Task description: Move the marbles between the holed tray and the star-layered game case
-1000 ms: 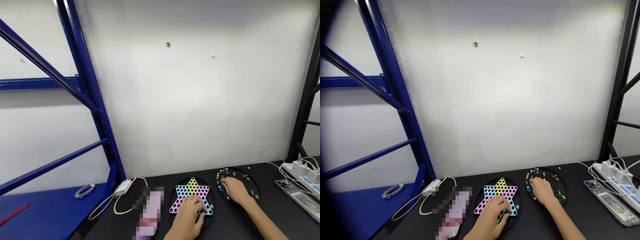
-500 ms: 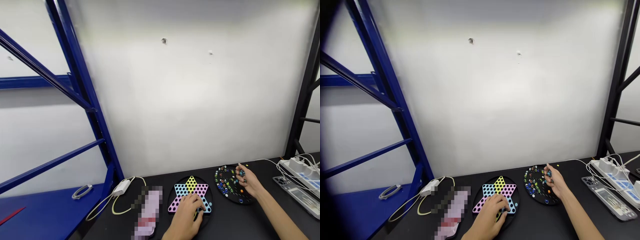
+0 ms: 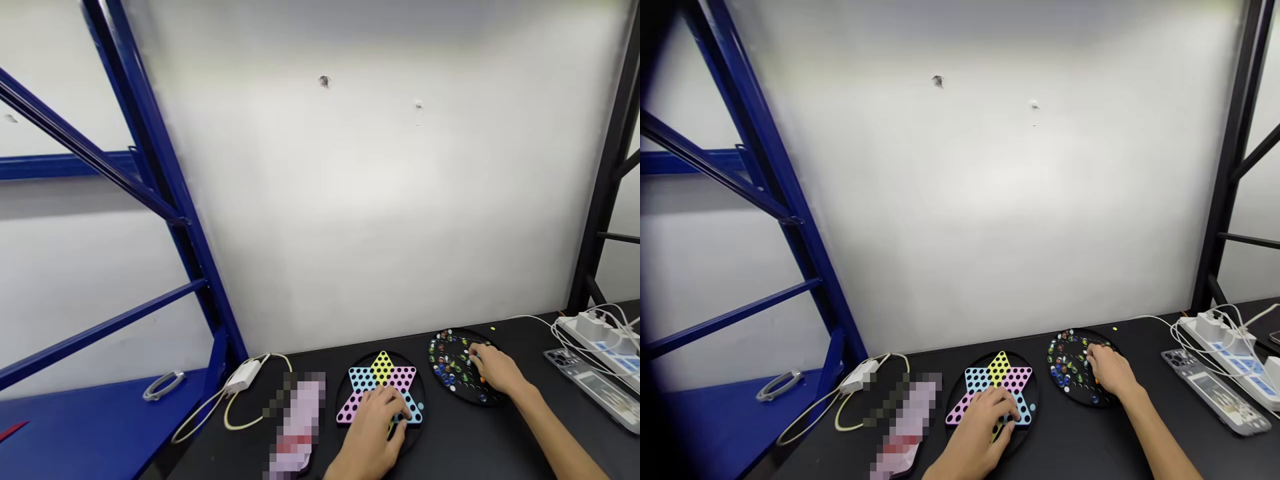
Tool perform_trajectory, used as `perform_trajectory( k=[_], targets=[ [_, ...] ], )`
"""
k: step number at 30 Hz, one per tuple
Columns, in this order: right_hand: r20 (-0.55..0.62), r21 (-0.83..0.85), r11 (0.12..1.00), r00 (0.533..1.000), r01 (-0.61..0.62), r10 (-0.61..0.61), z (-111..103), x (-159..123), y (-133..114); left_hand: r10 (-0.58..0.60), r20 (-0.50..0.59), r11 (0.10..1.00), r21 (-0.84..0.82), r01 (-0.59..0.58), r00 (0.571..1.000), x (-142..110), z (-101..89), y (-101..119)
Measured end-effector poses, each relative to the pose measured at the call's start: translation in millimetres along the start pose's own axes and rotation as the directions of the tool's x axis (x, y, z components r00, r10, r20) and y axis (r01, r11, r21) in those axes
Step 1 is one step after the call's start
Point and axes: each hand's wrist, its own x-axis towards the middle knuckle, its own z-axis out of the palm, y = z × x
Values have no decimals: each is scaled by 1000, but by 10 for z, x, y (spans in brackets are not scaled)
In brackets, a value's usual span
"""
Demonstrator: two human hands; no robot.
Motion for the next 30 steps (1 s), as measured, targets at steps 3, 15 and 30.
perform_trajectory(
  k=[3,15,30],
  targets=[
    [-50,243,970,998,-20,33,-19,15,-48,-2,1,1000,4,2,1000,-1,-2,-6],
    [355,839,-438,935,-322,-9,-162,-63,-444,-1,1,1000,8,1,1000,0,15,-32],
    [-247,652,685,945,325,-213,499,-200,-1496,6,-6,1000,11,-6,1000,-17,44,-46]
  ],
)
